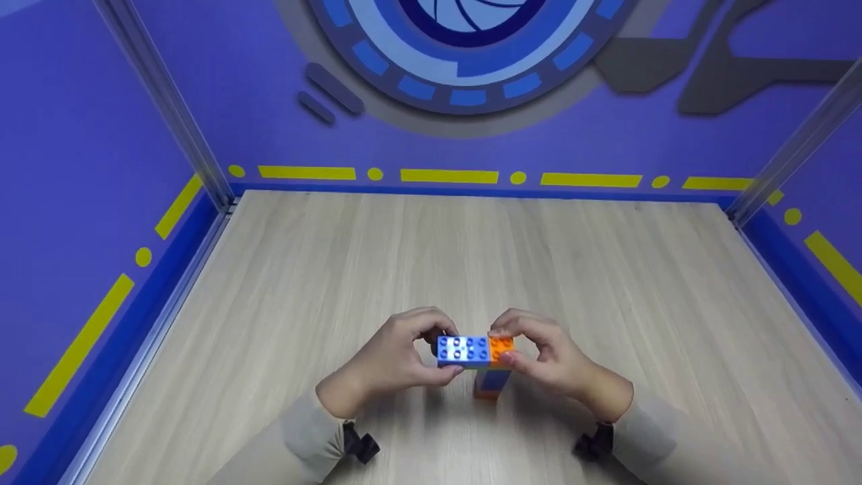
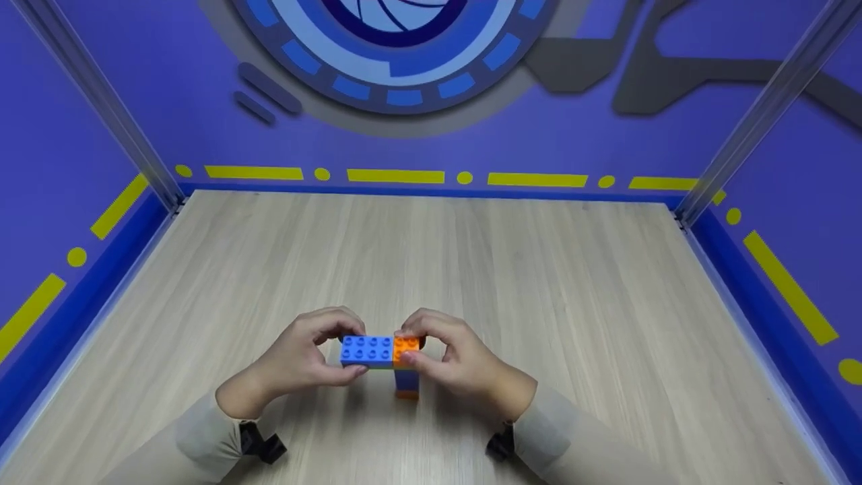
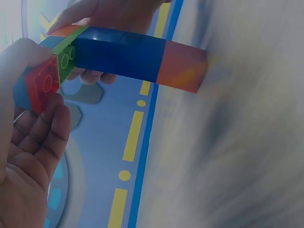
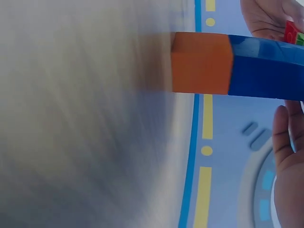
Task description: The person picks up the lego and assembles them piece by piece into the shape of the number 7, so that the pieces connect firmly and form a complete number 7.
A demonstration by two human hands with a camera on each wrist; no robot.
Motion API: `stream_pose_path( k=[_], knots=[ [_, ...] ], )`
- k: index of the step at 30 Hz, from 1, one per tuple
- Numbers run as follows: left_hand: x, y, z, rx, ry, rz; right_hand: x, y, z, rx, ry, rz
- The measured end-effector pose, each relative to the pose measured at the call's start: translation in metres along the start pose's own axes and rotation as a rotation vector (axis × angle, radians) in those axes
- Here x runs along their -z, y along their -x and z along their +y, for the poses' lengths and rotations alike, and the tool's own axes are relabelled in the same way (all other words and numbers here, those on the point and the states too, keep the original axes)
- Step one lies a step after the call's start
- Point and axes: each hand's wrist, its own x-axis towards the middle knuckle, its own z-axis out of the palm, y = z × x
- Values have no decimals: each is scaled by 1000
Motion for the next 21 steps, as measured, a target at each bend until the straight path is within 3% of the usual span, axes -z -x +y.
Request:
stream_pose_path(
  k=[4, 9, 17, 21],
  knots=[
    [4, 0, 2, -42, -64, -36, 0, 2, -5, -59, 34, 1],
    [7, 2, 4, -83, -113, -58, 1, 2, -9, -75, 61, 1],
    [8, 3, 2, -209, -164, -13, 0, 4, -11, -81, 63, 1],
    [11, 2, 4, -231, -161, -16, 4, 5, -15, -112, 114, -8]
  ],
)
